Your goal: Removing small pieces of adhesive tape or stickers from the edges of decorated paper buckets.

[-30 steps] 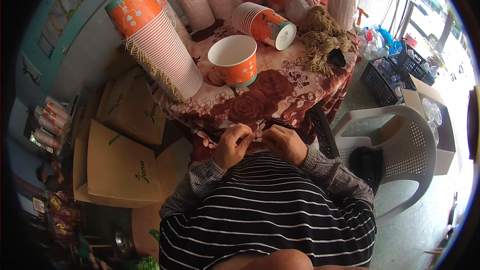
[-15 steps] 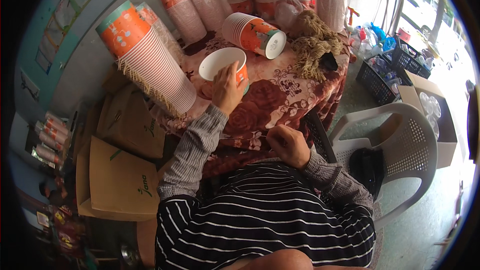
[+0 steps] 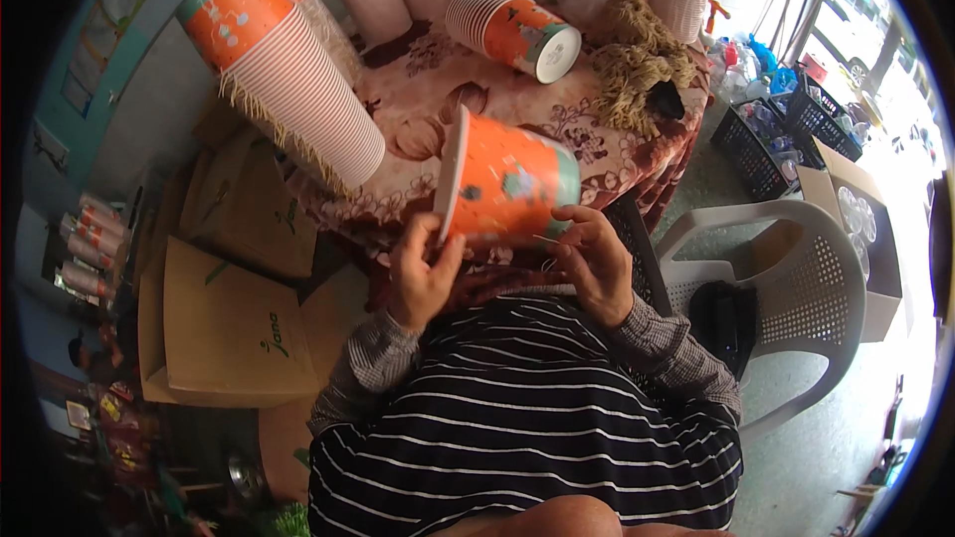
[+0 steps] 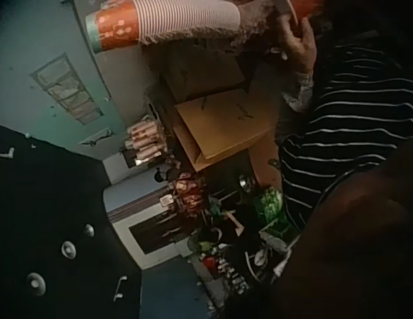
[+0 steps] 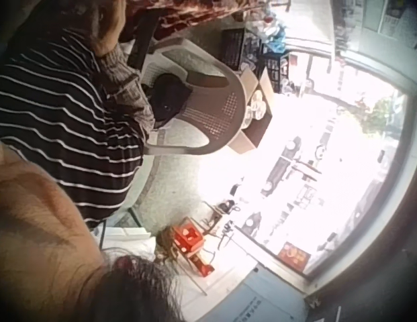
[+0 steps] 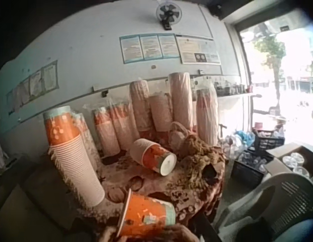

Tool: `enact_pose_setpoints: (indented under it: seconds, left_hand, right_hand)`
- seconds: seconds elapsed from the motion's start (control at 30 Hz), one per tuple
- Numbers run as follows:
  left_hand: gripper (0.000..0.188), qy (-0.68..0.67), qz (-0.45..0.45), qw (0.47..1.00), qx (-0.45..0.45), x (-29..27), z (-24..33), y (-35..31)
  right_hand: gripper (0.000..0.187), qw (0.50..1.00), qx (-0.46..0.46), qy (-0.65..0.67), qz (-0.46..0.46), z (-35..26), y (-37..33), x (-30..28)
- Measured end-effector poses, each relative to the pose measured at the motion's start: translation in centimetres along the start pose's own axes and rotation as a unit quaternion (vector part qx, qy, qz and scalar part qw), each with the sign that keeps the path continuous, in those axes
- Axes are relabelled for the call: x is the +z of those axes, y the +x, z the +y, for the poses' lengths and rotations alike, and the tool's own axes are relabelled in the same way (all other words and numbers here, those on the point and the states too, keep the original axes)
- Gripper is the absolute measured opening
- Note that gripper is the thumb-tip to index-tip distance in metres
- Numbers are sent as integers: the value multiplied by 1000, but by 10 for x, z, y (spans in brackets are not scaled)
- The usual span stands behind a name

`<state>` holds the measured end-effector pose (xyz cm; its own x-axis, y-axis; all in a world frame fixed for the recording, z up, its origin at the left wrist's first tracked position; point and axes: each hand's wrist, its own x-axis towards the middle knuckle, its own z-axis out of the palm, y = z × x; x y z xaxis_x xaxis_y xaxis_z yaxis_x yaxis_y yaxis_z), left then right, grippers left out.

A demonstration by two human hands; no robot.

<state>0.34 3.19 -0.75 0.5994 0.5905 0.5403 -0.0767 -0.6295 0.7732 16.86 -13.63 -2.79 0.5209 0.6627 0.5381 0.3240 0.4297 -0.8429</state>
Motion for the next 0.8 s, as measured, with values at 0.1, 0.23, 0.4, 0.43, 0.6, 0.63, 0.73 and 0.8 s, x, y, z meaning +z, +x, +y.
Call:
enact_pose_setpoints:
  seconds: [0.1, 0.23, 0.4, 0.43, 0.6, 0.63, 0.73, 0.8]
  left_hand:
    - [21, -69, -43, 995, -54, -5, 6, -43]
    - [23, -137, -116, 979, -97, -4, -2, -62]
    - [31, -172, -117, 973, -97, 2, -13, -70]
    - [34, -188, -144, 964, -117, 3, -14, -72]
    - [36, -214, -189, 945, -157, 7, -10, -68]
    - [36, -196, -190, 947, -167, 8, -11, -69]
    - [37, -176, -194, 950, -172, 11, -16, -71]
    - [38, -174, -195, 950, -168, 13, -17, -74]
  right_hand:
    - [9, 998, -48, 8, -47, -7, -6, 9]
    - [12, 993, -18, 19, -117, 1, -12, 23]
    - [12, 987, 21, -32, -154, 2, -19, 32]
    - [12, 988, 20, -41, -145, 3, -20, 33]
    - [14, 992, 13, -41, -121, 15, -22, 27]
    - [14, 991, 17, -46, -120, 13, -21, 27]
    - [13, 987, -12, -88, -131, 11, -18, 27]
    - [14, 985, -36, -109, -130, 8, -18, 25]
